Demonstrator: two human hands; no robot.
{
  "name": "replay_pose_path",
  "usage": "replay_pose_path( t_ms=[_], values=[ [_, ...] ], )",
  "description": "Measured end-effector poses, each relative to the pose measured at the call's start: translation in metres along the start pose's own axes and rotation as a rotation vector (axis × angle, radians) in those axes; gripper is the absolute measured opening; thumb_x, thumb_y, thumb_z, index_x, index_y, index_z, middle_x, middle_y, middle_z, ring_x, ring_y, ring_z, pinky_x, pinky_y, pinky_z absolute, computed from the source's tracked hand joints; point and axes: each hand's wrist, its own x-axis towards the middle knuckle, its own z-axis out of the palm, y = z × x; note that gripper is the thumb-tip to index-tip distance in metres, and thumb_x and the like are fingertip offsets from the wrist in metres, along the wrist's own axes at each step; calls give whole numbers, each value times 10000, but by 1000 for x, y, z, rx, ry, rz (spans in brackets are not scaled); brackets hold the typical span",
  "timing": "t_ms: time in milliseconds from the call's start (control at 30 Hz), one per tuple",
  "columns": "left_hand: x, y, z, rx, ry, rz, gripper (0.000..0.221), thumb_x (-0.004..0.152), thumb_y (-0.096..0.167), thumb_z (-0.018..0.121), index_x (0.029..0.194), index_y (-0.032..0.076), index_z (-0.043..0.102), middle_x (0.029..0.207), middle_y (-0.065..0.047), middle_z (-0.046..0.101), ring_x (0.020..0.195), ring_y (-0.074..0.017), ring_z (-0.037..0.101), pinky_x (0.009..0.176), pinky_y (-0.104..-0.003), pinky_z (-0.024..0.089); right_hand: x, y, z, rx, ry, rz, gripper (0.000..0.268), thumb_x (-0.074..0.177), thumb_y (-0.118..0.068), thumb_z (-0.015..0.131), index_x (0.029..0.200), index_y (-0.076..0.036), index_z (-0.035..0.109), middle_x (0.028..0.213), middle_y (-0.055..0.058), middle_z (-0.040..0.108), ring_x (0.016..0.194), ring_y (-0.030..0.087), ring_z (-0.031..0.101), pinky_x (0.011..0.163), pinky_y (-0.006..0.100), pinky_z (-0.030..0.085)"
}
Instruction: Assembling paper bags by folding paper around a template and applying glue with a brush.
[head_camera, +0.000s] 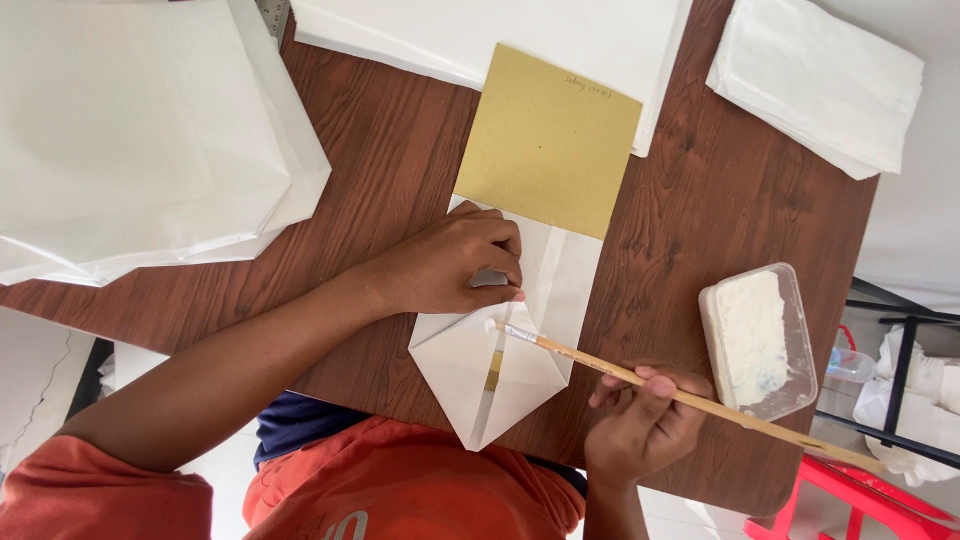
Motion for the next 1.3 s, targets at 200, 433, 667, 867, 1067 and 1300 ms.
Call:
replay_pose_path(
  t_ms=[200,433,667,867,1067,1300],
  values=[
    [-1,-6,3,20,-19,12,97,952,255,748,913,185,801,907,38,592,829,-153,570,911,-356,407,-4,8,2,5,70,-173,288,1122,-298,450,972,-53,465,714,147,496,502,188,521,348,261,437],
    [0,-6,2,23,-29,12,118,961,256,737,907,174,802,891,40,577,809,-146,555,915,-357,387,-6,7,2,35,-15,-2,250,1122,-263,446,972,-72,502,715,100,575,476,154,542,364,221,414],
    [-1,-8,3,18,-26,17,94,952,235,752,906,169,801,885,48,580,819,-142,569,901,-356,385,-5,3,6,25,141,48,330,1106,-358,456,937,-75,436,729,93,486,479,181,504,339,257,414],
    [0,-7,1,19,-30,34,137,974,245,717,925,142,795,907,26,603,830,-158,582,909,-373,391,-4,8,8,6,48,92,283,1114,-312,482,974,-71,529,712,127,643,404,191,553,347,244,402],
    [0,-7,2,0,-7,20,174,997,219,683,886,120,774,861,32,581,794,-153,578,881,-357,398,-9,14,5,95,107,70,301,1098,-313,491,914,-74,507,674,72,532,464,150,528,318,246,435],
    [0,-5,0,-38,-17,-6,194,1005,226,666,899,117,786,867,31,574,817,-153,569,902,-352,393,-12,21,5,63,147,1,261,1117,-299,492,1019,-58,471,680,133,584,460,180,531,360,262,447]
  ],
)
